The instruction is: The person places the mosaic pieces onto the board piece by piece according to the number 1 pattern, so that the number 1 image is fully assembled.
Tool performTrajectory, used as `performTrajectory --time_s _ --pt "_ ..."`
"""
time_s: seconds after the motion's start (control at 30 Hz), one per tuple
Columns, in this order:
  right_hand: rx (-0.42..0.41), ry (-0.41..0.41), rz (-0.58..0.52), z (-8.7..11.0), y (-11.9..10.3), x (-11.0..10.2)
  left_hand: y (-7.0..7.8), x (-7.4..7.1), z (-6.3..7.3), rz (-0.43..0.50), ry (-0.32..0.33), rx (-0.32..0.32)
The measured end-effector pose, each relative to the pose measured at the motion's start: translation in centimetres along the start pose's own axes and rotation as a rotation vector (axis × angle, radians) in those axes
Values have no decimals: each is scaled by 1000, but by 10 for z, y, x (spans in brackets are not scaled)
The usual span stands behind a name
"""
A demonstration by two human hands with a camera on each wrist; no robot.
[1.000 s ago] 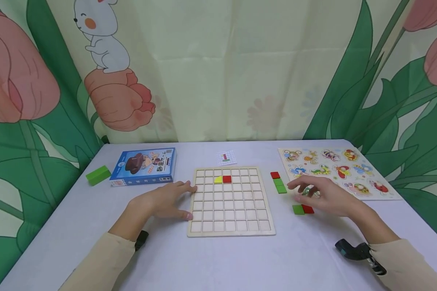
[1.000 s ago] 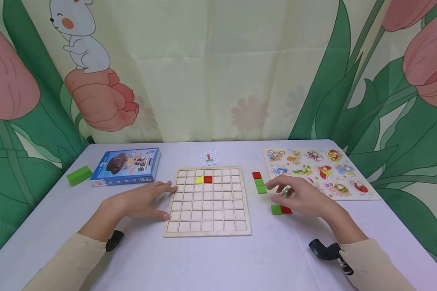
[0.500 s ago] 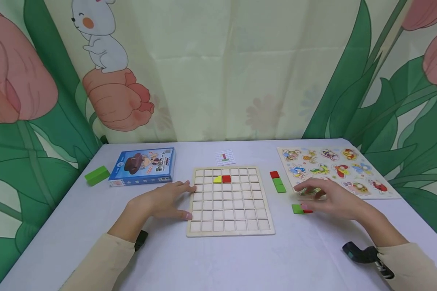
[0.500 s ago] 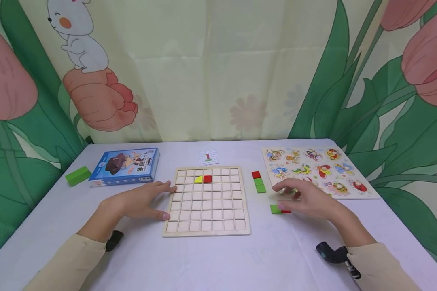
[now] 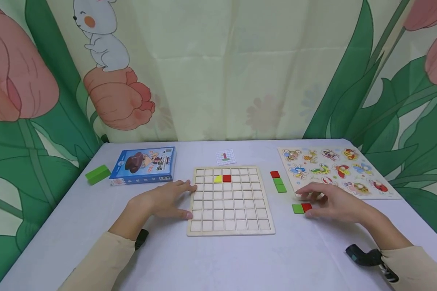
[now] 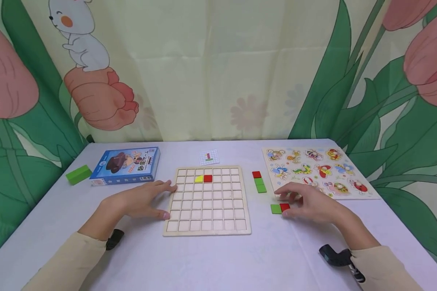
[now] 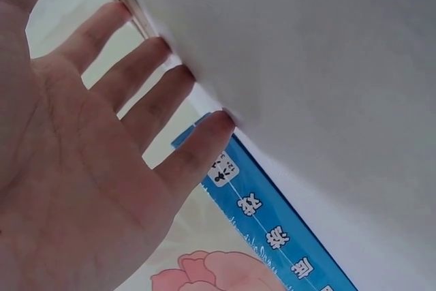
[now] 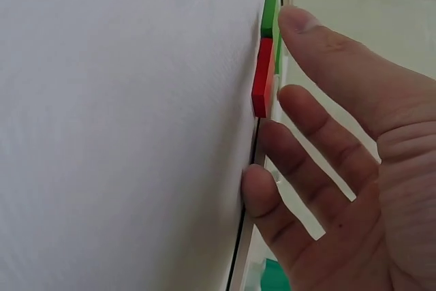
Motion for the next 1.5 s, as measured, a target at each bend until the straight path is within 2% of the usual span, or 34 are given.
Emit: performTrajectory --time_s 0.27,0.47,0.63,0.83,1.0,1.17,1.5 --pt "-31 3 4 6 6 -4 2 1 -6 0 -5 8" --pt "-27 -74 8 1 2 -2 2 0 -2 -15 -9 3" --pt "17 -113 25 -4 -9 -7 0 0 1 -15 -4 10" --pt "39 -80 47 -7 -18 -15 -2 3 0 -3 0 16" --pt "-9 -62 13 -10 -22 -16 -1 3 -2 -5 -3 12" --pt "-72 -29 -35 -22 -28 -12 1 -1 0 -9 -4 2" --pt "-115 -5 -91 -47 -45 -5 1 -5 0 1 -16 6"
Point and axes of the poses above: each hand's wrist, its own z-axis away from the middle knuckle, its own x-axis out of the palm, y = z × x, the point moved 1 cm from there along -z, towards the middle knuckle, and after that the axes turned 12 degrees about x, right-handed, at the moved point
